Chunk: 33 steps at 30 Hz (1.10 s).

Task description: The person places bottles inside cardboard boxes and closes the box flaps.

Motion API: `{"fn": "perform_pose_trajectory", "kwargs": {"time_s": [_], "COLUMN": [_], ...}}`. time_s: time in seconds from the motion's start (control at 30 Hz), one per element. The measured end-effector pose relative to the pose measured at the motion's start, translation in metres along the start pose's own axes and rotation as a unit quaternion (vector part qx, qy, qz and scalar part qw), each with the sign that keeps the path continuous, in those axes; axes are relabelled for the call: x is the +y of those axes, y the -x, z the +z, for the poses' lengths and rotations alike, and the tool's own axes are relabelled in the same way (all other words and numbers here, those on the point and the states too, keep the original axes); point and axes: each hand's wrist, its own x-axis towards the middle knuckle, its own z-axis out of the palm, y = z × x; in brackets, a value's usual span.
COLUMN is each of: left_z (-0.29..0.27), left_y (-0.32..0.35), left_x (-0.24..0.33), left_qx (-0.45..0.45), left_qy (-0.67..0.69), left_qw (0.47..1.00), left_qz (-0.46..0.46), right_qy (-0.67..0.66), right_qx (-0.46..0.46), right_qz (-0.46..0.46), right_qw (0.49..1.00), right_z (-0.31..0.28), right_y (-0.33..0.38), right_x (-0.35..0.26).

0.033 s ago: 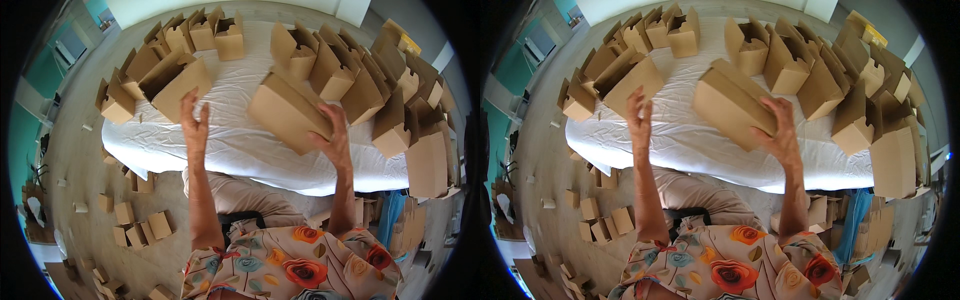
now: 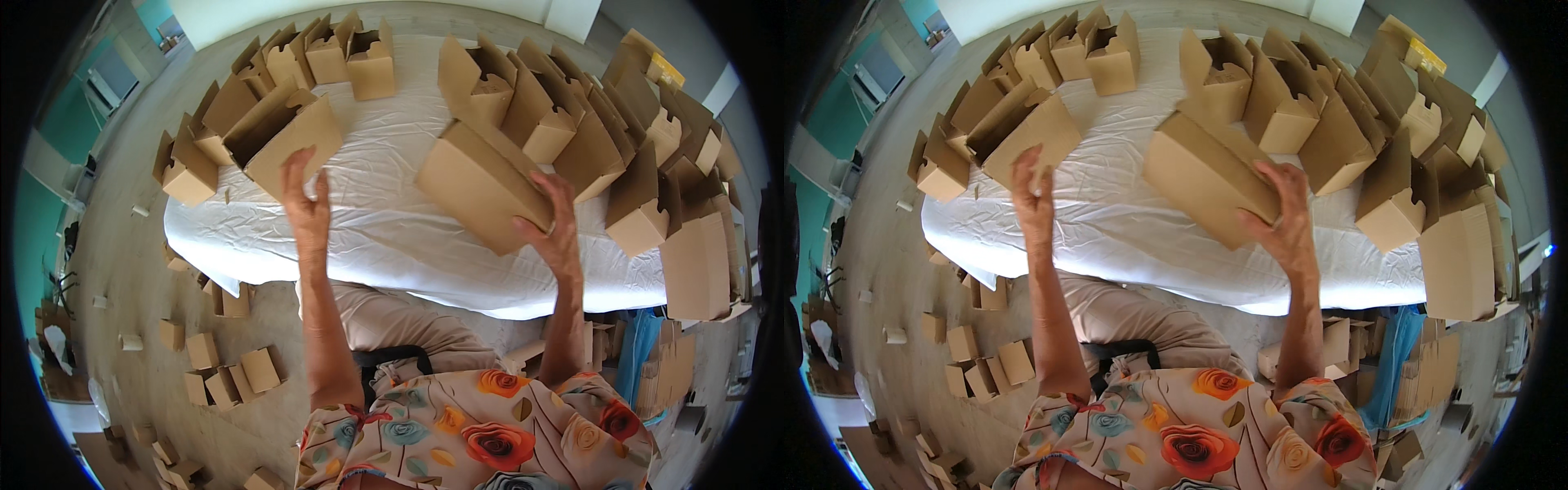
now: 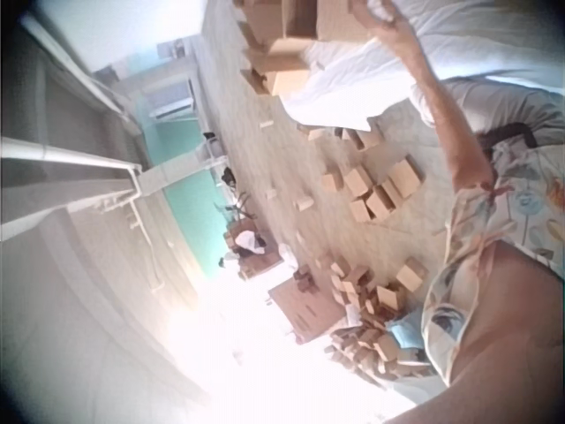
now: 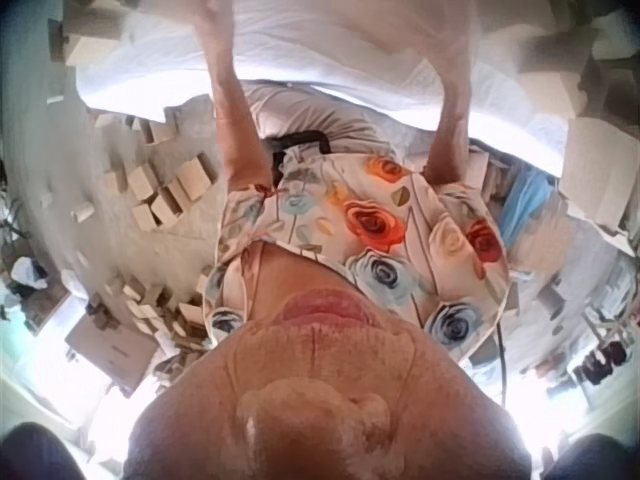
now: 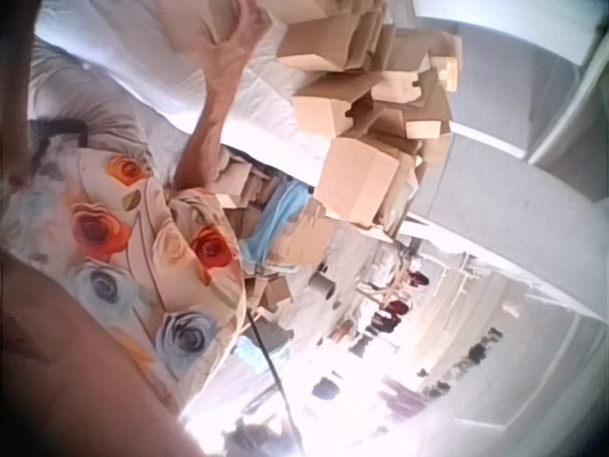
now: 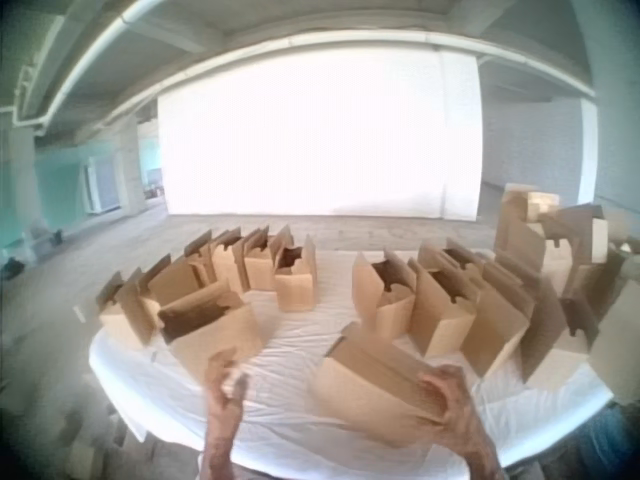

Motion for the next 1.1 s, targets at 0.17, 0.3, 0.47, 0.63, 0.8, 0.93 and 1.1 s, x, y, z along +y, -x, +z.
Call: {"fn": "perform_pose_trajectory", "kwargs": {"time_s": [0.17,0.3,0.47,0.63,0.8,0.93,1.1], "left_z": [-0.034,-0.041,-0.056,-0.049,-0.023,-0.007,-0.015], "left_y": [-0.028,-0.037,-0.035,-0.024,-0.008,-0.004,-0.01], "left_x": [0.011,-0.012,-0.036,-0.035,-0.006,0.033,0.041], "left_qx": [0.075,0.063,-0.032,0.026,-0.02,-0.125,-0.184], "left_qy": [-0.264,-0.354,-0.368,-0.185,0.08,0.082,0.086], "left_qw": [0.954,0.93,0.929,0.974,0.986,0.985,0.979], "left_qz": [0.121,0.073,-0.031,-0.126,-0.146,-0.088,-0.018], "right_qy": [0.169,0.224,0.218,0.353,0.181,-0.018,-0.112], "right_qx": [0.049,0.076,0.088,0.137,0.187,0.01,-0.243], "right_qz": [0.051,0.035,0.049,0.037,-0.11,-0.169,-0.144], "right_qw": [0.983,0.971,0.971,0.925,0.959,0.985,0.953], "right_z": [-0.059,-0.076,-0.06,-0.049,-0.013,0.029,0.073], "right_y": [0.018,0.024,0.025,0.014,-0.013,-0.042,-0.091], "right_x": [0.008,0.037,0.047,0.015,-0.024,-0.054,-0.073]}}
